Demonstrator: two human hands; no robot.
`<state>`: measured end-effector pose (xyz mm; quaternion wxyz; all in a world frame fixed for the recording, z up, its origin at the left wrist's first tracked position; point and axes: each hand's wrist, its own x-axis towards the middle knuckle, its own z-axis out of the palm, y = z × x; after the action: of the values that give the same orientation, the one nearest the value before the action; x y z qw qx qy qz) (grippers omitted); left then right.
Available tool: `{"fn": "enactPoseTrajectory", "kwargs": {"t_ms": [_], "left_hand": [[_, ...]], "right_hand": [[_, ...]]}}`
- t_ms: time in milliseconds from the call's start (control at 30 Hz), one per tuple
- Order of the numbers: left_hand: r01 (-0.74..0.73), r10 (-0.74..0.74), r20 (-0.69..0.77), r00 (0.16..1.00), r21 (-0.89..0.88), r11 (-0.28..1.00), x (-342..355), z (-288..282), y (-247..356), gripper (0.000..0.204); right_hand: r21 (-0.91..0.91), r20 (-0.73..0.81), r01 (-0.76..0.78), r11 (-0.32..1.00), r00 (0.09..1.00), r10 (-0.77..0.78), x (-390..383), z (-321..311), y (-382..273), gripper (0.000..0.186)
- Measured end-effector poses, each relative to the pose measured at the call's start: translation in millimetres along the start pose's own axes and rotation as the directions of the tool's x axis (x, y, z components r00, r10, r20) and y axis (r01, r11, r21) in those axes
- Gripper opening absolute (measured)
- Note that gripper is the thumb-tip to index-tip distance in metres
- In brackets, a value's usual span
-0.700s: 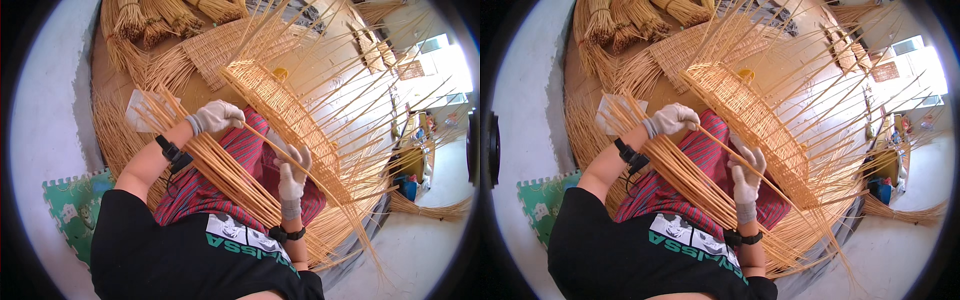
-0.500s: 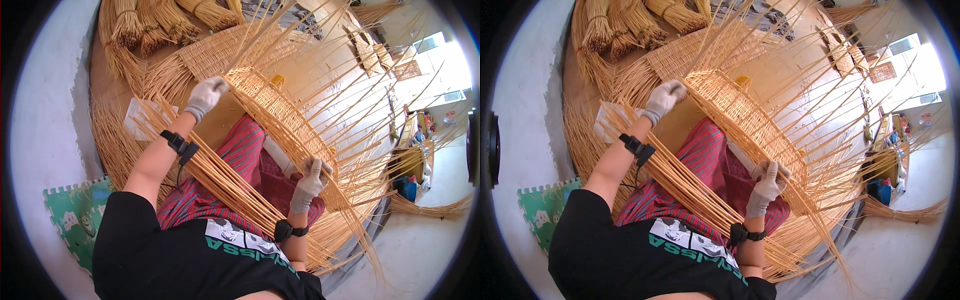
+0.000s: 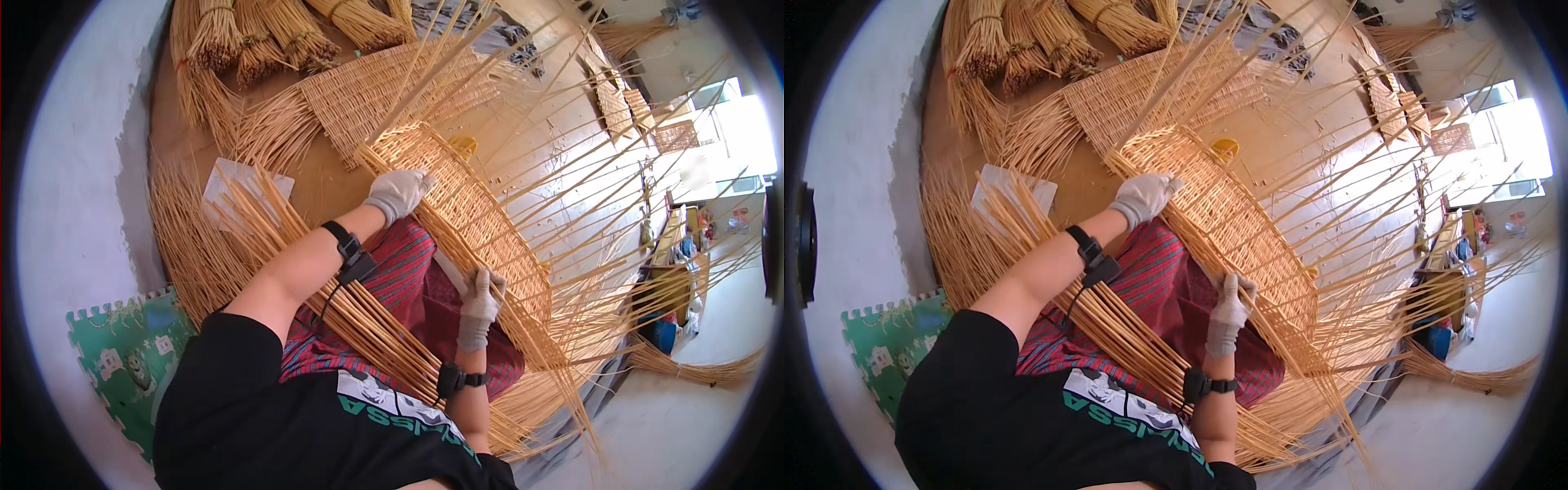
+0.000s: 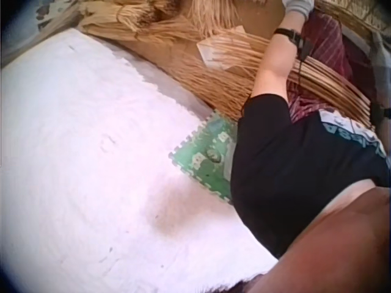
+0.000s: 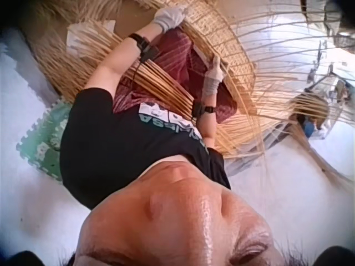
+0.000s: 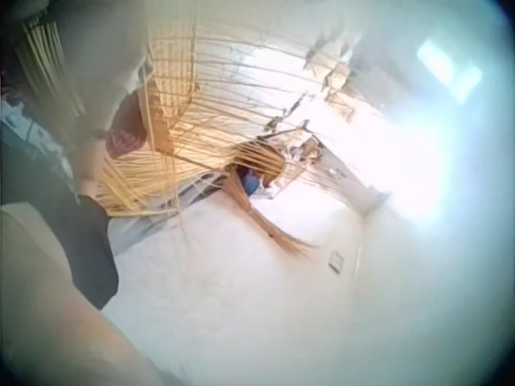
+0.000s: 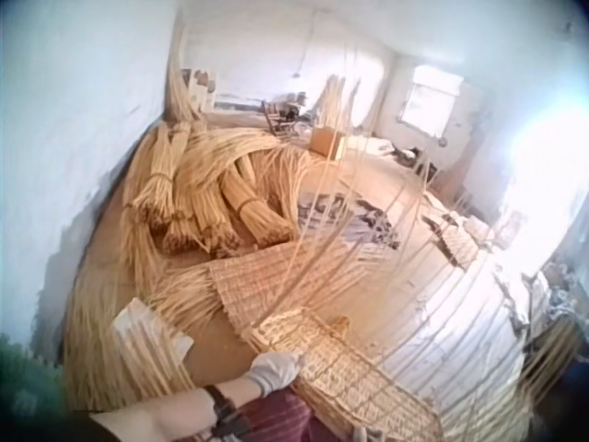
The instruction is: Weave a wicker basket using long wooden strips.
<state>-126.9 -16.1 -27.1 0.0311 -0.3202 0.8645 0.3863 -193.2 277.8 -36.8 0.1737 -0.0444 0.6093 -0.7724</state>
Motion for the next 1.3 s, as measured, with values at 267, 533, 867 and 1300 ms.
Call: {"fn": "enactPoseTrajectory", "kwargs": {"t_ms": [267, 533, 867, 1300], "left_hand": [[0.127, 0.147, 0.354, 0.924, -0.645, 0.754, 4.8, -11.3, -19.3, 0.032], [0.001, 0.041, 0.053, 0.998, -0.622, 0.783, -0.6, 29.9, -9.1, 0.017], [0.059, 0.035, 0.126, 0.991, -0.666, 0.743, -1.8, 8.5, -0.2, 0.016], [0.08, -0.122, 0.005, 0.993, -0.784, 0.616, 2.2, 24.1, 27.0, 0.039]], "right_hand": [[0.01, -0.044, -0.006, 1.0, 0.999, 0.007, 24.6, -7.6, 15.3, 0.017], [-0.507, 0.582, 0.784, 0.358, 0.618, -0.528, 117.4, 166.7, -104.2, 0.056], [0.253, 0.119, 0.413, 0.875, 0.884, -0.451, 53.0, -10.3, 43.5, 0.01], [0.306, -0.074, 0.09, 0.948, 0.995, -0.071, 17.5, 11.3, 19.5, 0.015]]}}
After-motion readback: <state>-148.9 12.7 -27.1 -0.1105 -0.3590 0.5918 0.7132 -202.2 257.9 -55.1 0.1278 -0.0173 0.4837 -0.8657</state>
